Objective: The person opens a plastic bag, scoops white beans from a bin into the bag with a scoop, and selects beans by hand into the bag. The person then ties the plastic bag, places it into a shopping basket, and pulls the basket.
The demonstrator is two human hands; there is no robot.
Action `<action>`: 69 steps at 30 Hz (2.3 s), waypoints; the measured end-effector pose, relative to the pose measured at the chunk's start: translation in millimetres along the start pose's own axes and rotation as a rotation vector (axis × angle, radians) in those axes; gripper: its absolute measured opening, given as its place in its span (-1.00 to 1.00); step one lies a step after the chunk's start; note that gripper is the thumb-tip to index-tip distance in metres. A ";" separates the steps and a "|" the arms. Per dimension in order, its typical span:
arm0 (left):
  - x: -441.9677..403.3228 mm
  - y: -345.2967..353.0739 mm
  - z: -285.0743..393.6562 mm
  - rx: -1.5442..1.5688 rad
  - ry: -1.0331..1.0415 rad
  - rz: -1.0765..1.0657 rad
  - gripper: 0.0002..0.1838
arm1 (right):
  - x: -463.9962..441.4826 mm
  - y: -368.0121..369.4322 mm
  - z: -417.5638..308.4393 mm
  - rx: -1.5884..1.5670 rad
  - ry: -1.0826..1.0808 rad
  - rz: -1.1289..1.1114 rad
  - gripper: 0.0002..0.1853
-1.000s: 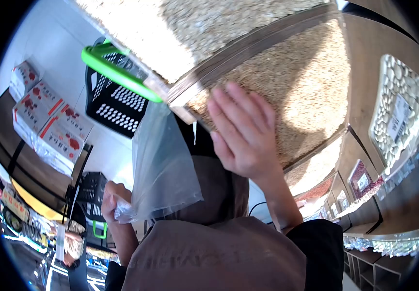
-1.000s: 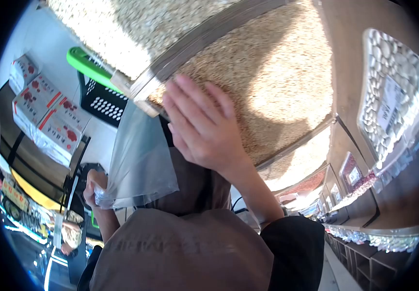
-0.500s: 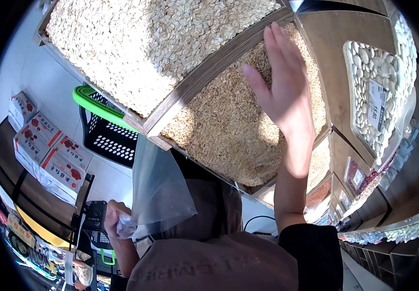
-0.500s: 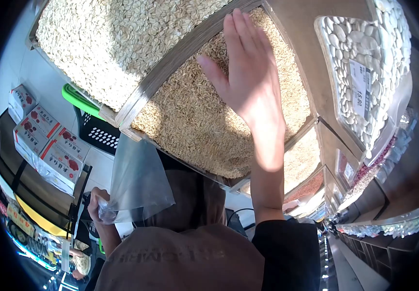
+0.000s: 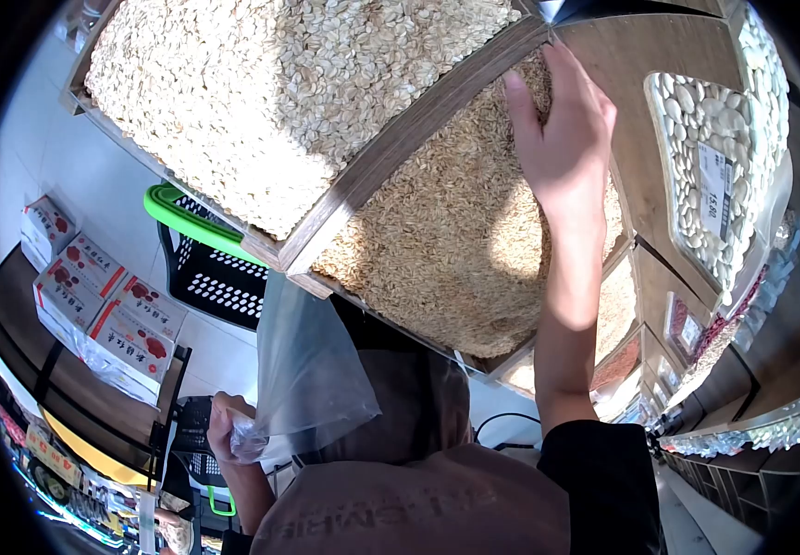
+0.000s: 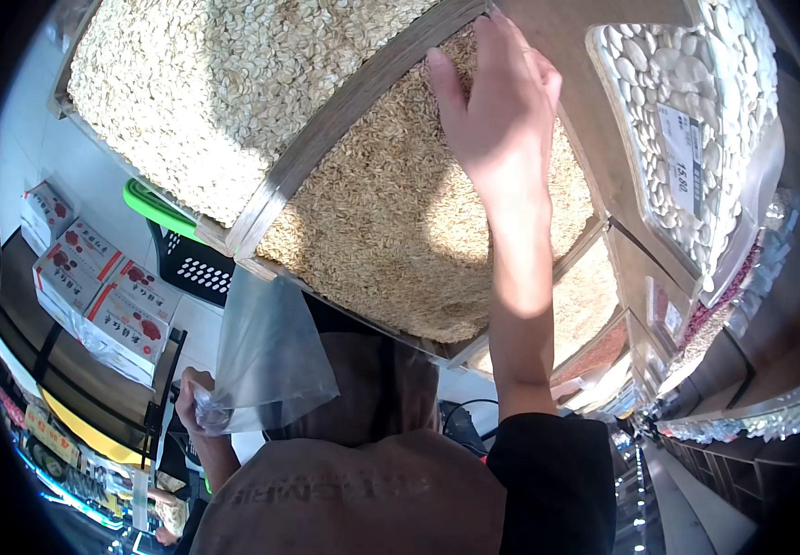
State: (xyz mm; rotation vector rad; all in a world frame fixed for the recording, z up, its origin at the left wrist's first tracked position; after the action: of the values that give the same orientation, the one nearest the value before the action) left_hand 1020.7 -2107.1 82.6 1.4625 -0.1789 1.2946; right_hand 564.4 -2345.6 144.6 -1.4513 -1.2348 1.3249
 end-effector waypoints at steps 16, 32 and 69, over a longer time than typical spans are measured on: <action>-5.4 -8.9 4.3 0.192 0.022 -0.025 -0.76 | 32.0 -16.4 13.5 -0.267 0.230 -0.019 -0.61; 45.6 113.6 -22.0 0.006 0.126 0.020 -0.58 | 269.4 -63.0 -180.0 -0.819 0.128 -0.120 -0.32; 129.7 -228.5 -95.5 -1.346 0.533 0.115 -0.48 | 436.6 56.8 -506.1 -1.296 -0.159 -0.583 -0.63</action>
State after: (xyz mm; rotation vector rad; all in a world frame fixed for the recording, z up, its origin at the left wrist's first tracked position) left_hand 1175.0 -1882.0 22.0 -0.0366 -0.6278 1.1719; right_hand 1062.8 -1903.7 65.1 -1.5137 -2.6007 0.1225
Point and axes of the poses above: each hand's wrist, its own x-axis away from the middle knuckle, its own y-axis out of the palm, z = x × y, the point moved 8 cm from there along -x, towards the middle knuckle, and after that the axes turned 9 degrees about -y, right-handed, at the moved point
